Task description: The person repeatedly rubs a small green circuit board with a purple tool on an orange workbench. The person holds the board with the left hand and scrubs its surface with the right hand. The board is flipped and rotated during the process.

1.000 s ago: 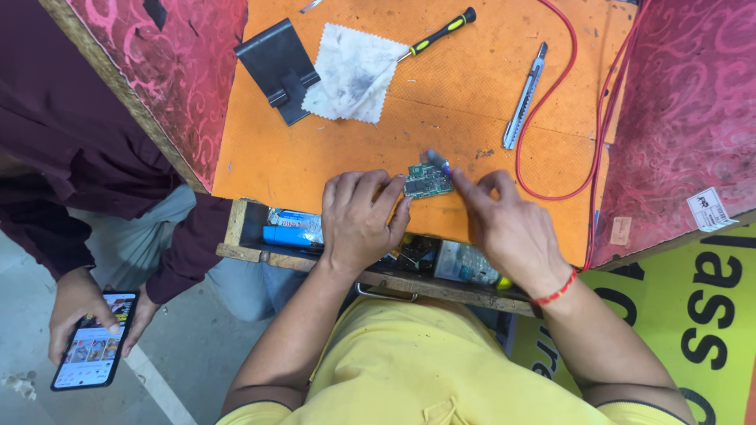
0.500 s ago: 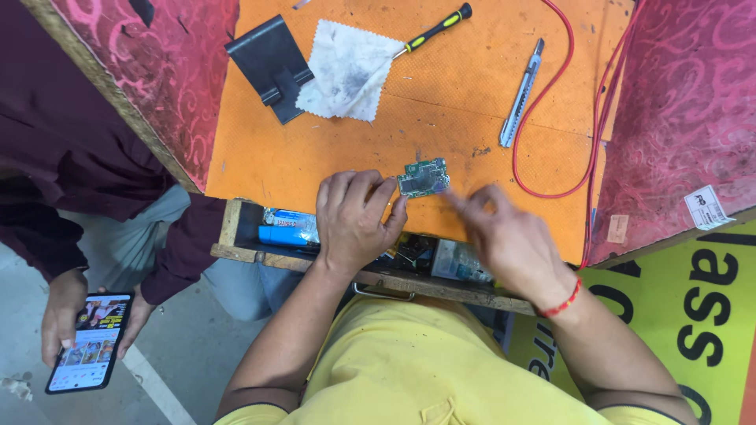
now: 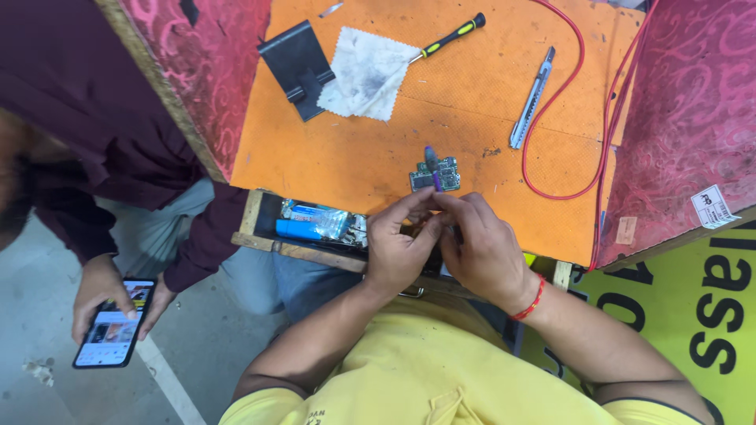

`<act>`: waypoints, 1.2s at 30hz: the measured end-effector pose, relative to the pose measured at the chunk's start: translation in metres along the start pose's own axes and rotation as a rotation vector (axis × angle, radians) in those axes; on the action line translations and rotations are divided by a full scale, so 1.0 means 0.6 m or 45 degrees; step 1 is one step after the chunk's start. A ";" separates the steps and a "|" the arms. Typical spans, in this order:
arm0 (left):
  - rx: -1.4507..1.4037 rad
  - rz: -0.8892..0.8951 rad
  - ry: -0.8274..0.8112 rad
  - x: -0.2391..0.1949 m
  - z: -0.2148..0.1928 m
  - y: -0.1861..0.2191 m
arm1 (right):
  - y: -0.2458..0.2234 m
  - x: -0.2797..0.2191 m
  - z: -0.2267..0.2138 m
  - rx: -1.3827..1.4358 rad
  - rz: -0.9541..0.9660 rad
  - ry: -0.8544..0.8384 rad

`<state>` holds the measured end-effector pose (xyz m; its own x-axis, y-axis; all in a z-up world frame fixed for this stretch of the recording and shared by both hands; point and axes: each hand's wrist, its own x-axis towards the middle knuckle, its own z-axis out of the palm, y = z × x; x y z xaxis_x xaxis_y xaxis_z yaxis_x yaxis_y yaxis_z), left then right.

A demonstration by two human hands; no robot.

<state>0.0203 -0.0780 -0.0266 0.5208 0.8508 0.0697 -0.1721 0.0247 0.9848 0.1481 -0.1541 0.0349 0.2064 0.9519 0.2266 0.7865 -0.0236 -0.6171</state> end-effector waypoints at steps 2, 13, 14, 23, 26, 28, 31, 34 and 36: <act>-0.054 -0.026 0.010 0.002 0.000 -0.015 | 0.007 0.008 -0.007 0.046 -0.074 -0.045; -0.471 -0.368 -0.152 0.023 -0.051 -0.034 | 0.048 0.101 -0.065 0.493 0.092 -0.102; -0.403 -0.357 -0.191 0.022 -0.054 -0.031 | 0.057 0.102 -0.059 0.560 0.155 -0.168; 1.203 0.357 -0.238 -0.008 -0.094 0.058 | 0.112 0.106 -0.048 0.316 0.341 -0.272; 1.373 0.282 -0.301 0.008 -0.094 0.067 | 0.116 0.108 -0.058 -0.205 -0.155 -0.250; 1.446 0.283 -0.320 0.012 -0.089 0.065 | 0.113 0.100 -0.052 -0.191 -0.044 -0.266; 1.495 0.399 -0.312 0.021 -0.076 0.068 | 0.109 0.106 -0.051 -0.146 -0.028 -0.273; 1.456 0.428 -0.341 0.004 -0.072 0.067 | 0.119 0.112 -0.052 -0.137 -0.061 -0.245; 1.409 0.293 -0.298 -0.019 -0.078 0.057 | 0.122 0.096 -0.044 -0.135 -0.050 -0.246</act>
<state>-0.0307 -0.0619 -0.0013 0.7344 0.6544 0.1800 0.4837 -0.6907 0.5376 0.2329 -0.1092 0.0224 0.0670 0.9933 0.0943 0.8507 -0.0075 -0.5255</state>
